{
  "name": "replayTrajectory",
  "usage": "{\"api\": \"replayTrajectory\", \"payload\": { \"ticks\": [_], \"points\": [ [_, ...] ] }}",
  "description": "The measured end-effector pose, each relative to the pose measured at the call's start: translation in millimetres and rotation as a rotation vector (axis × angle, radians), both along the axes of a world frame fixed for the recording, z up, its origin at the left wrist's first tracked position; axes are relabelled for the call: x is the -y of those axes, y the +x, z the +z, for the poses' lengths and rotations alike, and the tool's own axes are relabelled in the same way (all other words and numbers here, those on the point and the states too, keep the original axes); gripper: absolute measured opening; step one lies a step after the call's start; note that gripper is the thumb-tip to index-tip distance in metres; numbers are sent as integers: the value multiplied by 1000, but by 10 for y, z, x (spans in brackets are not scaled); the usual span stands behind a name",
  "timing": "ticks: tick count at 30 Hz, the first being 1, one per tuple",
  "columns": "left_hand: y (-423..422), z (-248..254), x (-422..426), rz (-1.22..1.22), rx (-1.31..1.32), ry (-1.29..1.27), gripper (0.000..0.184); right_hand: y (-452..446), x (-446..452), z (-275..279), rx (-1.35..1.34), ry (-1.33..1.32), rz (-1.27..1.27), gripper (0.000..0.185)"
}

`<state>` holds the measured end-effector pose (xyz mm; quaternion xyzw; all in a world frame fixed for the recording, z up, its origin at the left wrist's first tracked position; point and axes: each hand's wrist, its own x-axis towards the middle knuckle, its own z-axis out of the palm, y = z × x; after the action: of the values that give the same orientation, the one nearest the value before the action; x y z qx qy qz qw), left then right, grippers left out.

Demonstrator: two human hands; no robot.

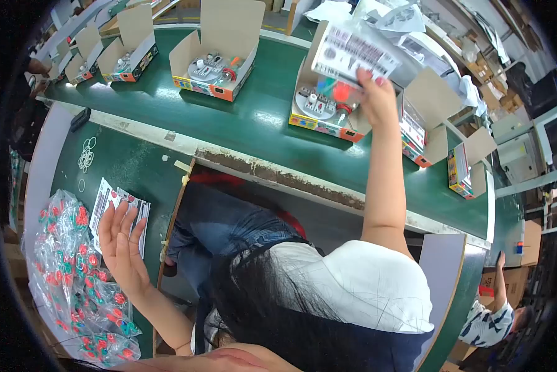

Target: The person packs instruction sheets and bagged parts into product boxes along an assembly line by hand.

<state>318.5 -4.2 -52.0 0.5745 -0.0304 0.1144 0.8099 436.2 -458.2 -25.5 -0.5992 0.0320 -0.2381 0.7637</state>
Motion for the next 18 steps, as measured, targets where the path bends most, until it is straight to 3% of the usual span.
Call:
{"api": "replayTrajectory", "payload": {
  "ticks": [5,8,9,11,14,15,18],
  "points": [
    [110,-53,104,-73,8,87,43,99,138,-528,-203,71,124,34],
    [115,-49,192,-106,7,147,40,169,298,-610,-613,-783,-195,45],
    [125,-58,199,-102,5,151,40,178,297,-638,-613,-781,-189,45],
    [140,-99,191,-93,-20,139,40,109,187,-611,-379,-1119,-459,51],
    [130,-161,200,-89,-56,123,40,-22,30,-444,-169,-1431,-596,53],
    [136,-173,192,-90,-70,109,40,-31,-26,-428,-72,-1581,-604,53],
    [65,-158,146,-78,-105,119,37,111,342,-835,-290,-1684,-126,40]
  ]
}}
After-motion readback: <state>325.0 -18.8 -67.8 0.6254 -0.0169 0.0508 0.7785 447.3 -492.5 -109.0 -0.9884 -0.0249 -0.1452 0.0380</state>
